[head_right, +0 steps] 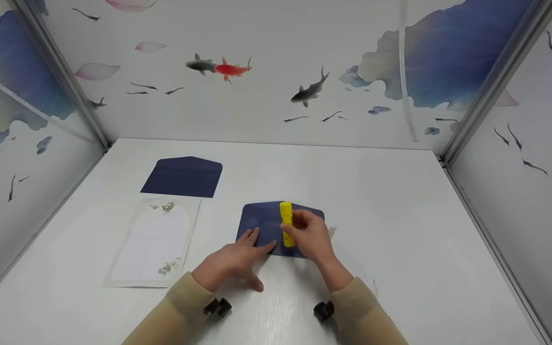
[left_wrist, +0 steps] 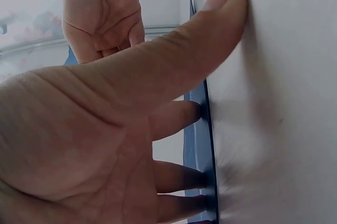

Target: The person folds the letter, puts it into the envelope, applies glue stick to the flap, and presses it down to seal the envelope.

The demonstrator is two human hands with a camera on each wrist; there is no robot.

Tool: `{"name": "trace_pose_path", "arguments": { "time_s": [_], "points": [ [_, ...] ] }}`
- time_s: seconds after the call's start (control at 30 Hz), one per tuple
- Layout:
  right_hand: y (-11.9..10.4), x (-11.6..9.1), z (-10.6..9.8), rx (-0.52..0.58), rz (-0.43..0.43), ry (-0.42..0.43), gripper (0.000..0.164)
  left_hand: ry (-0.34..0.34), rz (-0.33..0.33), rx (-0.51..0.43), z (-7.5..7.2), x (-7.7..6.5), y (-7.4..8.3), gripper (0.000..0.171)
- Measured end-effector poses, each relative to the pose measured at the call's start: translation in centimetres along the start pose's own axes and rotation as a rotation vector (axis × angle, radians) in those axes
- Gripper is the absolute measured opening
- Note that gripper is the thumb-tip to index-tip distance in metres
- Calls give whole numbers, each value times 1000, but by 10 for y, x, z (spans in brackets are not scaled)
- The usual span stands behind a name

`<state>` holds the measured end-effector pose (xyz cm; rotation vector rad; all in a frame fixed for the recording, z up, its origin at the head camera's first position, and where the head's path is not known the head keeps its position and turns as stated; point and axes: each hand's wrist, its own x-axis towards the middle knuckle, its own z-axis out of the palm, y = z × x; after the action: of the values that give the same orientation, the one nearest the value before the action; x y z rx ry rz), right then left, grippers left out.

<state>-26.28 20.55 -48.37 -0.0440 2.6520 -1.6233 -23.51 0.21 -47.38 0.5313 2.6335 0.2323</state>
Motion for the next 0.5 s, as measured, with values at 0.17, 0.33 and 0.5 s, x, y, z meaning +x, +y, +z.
{"name": "trace_pose_path", "arguments": {
  "time_s": [0.17, 0.33, 0.5],
  "points": [
    [-2, -2, 3, 14, -13, -22, 41, 61, -17, 7, -1, 5, 0, 80],
    [-5, -5, 4, 2, -2, -29, 43, 162, -24, -6, 1, 14, 0, 61],
    [-8, -7, 4, -21, -2, -33, 45, 210, -33, -36, 3, 20, -3, 53]
  ]
}}
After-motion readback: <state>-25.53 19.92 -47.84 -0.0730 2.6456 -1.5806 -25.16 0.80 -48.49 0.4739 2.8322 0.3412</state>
